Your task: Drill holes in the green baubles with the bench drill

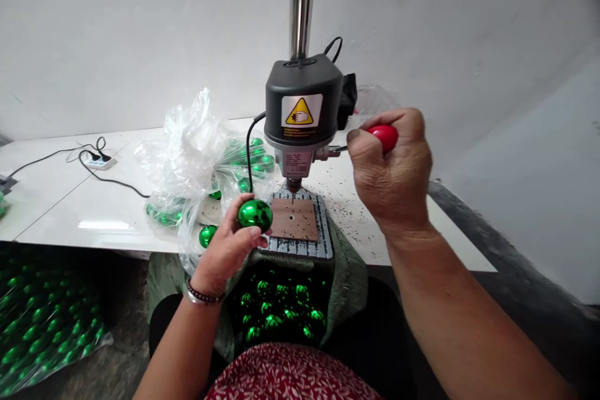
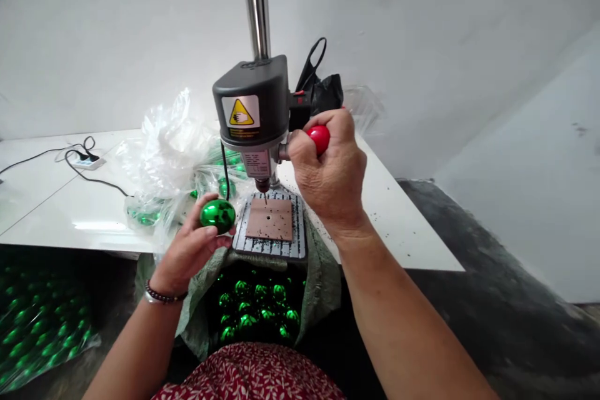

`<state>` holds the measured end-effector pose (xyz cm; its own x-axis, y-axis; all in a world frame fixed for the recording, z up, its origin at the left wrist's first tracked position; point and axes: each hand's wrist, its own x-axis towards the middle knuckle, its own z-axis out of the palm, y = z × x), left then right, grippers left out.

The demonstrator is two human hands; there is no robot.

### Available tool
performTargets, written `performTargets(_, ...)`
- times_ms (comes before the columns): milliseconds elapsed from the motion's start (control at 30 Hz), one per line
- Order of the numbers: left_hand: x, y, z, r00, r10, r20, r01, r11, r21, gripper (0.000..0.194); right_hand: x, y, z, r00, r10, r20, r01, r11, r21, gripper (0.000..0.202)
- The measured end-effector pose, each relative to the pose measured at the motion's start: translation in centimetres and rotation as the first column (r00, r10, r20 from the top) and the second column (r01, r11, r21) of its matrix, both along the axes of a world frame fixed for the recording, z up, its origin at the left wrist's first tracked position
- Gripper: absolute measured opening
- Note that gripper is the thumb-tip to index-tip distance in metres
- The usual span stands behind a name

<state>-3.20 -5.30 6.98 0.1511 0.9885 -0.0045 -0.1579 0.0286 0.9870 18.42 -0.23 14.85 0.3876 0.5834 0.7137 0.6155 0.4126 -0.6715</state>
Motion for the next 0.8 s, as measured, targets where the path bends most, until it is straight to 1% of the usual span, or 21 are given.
performTargets(33,0.8,0.2,-0.9,0.999,-0.034,-0.019,0.033,0.999,-0.036,0.071,0.0,0.0,0.0,1.0,-0.007,0.006,0.007,1.0,-0.002,0.021)
performTargets(67,1.6,0.5,-1.9,0.997,-0.044,-0.064,0.04,0.997,-0.06,0.069,0.1,0.1,0.0,1.0,-0.009,0.009,0.009,1.0,-0.005,0.02)
performTargets(100,2.2,0.8,-2.9,0.989,-0.03,-0.142,0.022,0.998,-0.059,0.066,0.1,0.1,-0.1,1.0,-0.008,0.012,0.008,1.0,-0.003,0.02)
performTargets(133,2.7,1.1,-3.8,0.969,0.004,-0.248,-0.011,1.0,-0.027,0.06,0.1,0.1,0.0,1.0,-0.006,0.017,0.006,1.0,-0.003,0.02)
performTargets(167,3.1,1.4,-4.4,0.93,0.047,-0.365,-0.039,0.999,0.029,0.054,0.2,0.1,0.0,1.0,-0.006,0.024,0.006,1.0,-0.005,0.02)
performTargets(233,3.5,1.9,-5.2,0.826,0.127,-0.55,-0.044,0.986,0.161,0.047,0.2,0.1,0.0,0.999,-0.014,0.041,0.014,1.0,-0.017,0.018)
performTargets(267,3.5,2.1,-5.4,0.787,0.142,-0.6,-0.024,0.979,0.201,0.049,0.2,0.0,0.0,0.999,-0.02,0.049,0.021,0.999,-0.025,0.017)
performTargets(300,3.4,2.3,-5.4,0.766,0.137,-0.628,-0.004,0.978,0.207,0.056,0.2,0.0,0.0,0.998,-0.023,0.054,0.025,0.999,-0.03,0.017)
performTargets(367,3.1,2.6,-5.1,0.758,0.105,-0.643,0.0,0.987,0.161,0.071,0.2,-0.1,0.1,0.998,-0.017,0.056,0.019,0.999,-0.028,0.016)
performTargets(400,2.9,2.8,-5.0,0.76,0.096,-0.643,-0.012,0.991,0.134,0.075,0.2,-0.1,0.1,0.998,-0.012,0.057,0.014,1.0,-0.024,0.016)
performTargets(433,2.8,3.0,-4.8,0.761,0.087,-0.643,-0.021,0.994,0.11,0.074,0.2,-0.1,0.1,0.998,-0.009,0.06,0.011,1.0,-0.021,0.016)
performTargets(500,2.5,3.3,-4.6,0.761,0.059,-0.646,0.0,0.996,0.091,0.063,0.2,-0.1,0.0,0.998,-0.012,0.066,0.013,1.0,-0.023,0.016)
performTargets(567,2.5,3.6,-4.5,0.761,0.032,-0.648,0.05,0.993,0.108,0.049,0.2,-0.1,0.0,0.997,-0.019,0.072,0.021,0.999,-0.025,0.016)
performTargets(633,2.6,4.0,-4.7,0.761,0.037,-0.647,0.082,0.985,0.152,0.043,0.2,-0.1,0.0,0.997,-0.025,0.079,0.026,0.999,-0.022,0.016)
performTargets(733,2.8,4.7,-5.1,0.743,0.092,-0.663,0.096,0.966,0.241,0.049,0.2,-0.1,0.0,0.995,-0.028,0.093,0.029,0.999,-0.013,0.015)
performTargets(800,2.9,5.2,-5.3,0.734,0.082,-0.674,0.114,0.964,0.241,0.057,0.3,0.0,-0.1,0.995,-0.023,0.1,0.023,1.0,0.002,0.015)
